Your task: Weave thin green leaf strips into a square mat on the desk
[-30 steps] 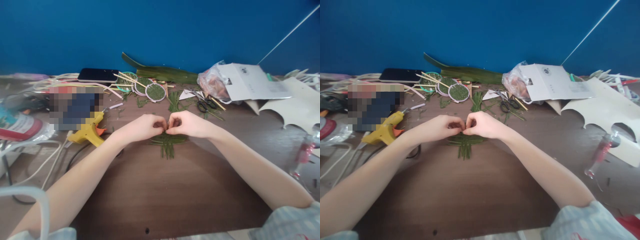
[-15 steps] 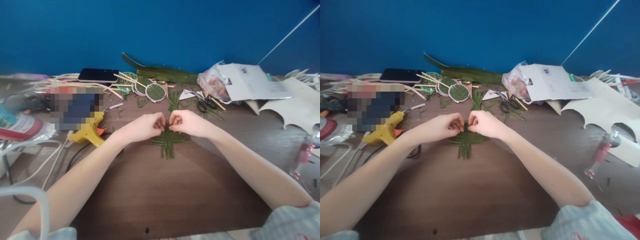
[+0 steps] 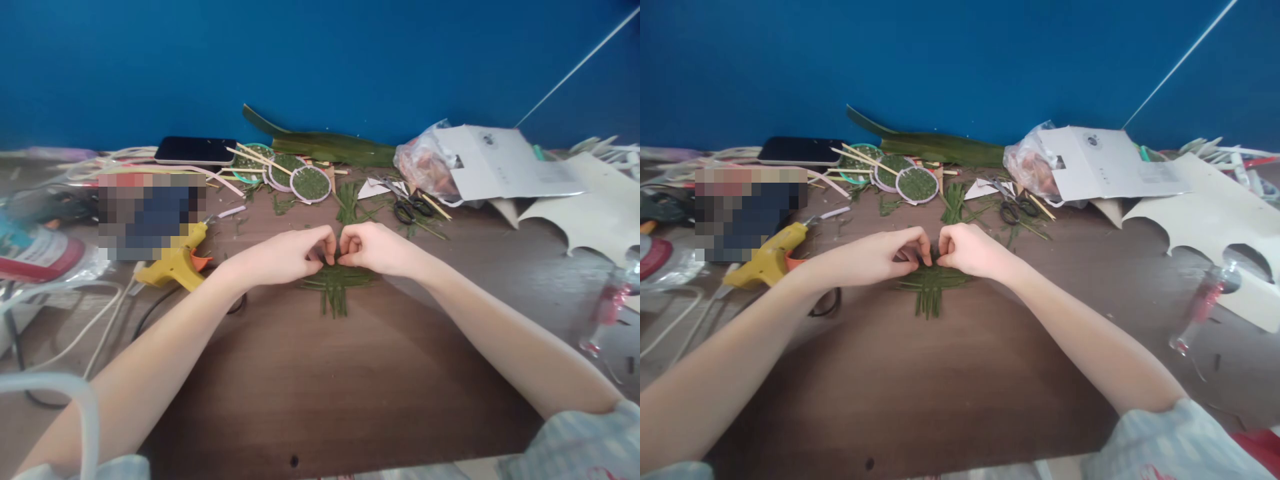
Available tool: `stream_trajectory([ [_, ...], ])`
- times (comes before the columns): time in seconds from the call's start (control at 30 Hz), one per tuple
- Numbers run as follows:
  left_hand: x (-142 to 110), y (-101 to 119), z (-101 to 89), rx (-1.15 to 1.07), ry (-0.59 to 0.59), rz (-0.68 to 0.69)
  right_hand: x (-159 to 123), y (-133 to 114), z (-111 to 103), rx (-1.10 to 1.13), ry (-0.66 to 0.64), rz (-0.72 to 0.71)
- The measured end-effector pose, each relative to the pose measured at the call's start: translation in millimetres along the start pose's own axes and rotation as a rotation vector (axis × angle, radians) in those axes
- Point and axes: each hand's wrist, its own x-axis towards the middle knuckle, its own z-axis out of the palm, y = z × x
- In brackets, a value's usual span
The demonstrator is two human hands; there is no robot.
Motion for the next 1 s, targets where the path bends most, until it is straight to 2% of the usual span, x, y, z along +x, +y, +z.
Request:
stream_trajectory([
  [0.2,1,-1,3.5,-0.018,0.015,-0.037,0,2,-4,0.012,-0.031,0.004],
  [0.4,3,-3,5.2,-0.046,0.018,-0.032,-2,2,-12,0.172,-0.114,0.013],
  [0.73,8,6,15.4,0.032,0.112,-0.050,-5,-5,-7,0.397,-0.019,-0.189],
  [0.93,7,4,15.1,0.024,0.137,-0.051,-5,-4,-10,0.449,-0.042,-0.206],
  [1.0,7,2,13.9,0.056,0.134,-0.058,-3,-1,-12,0.428,0.003,-0.189],
])
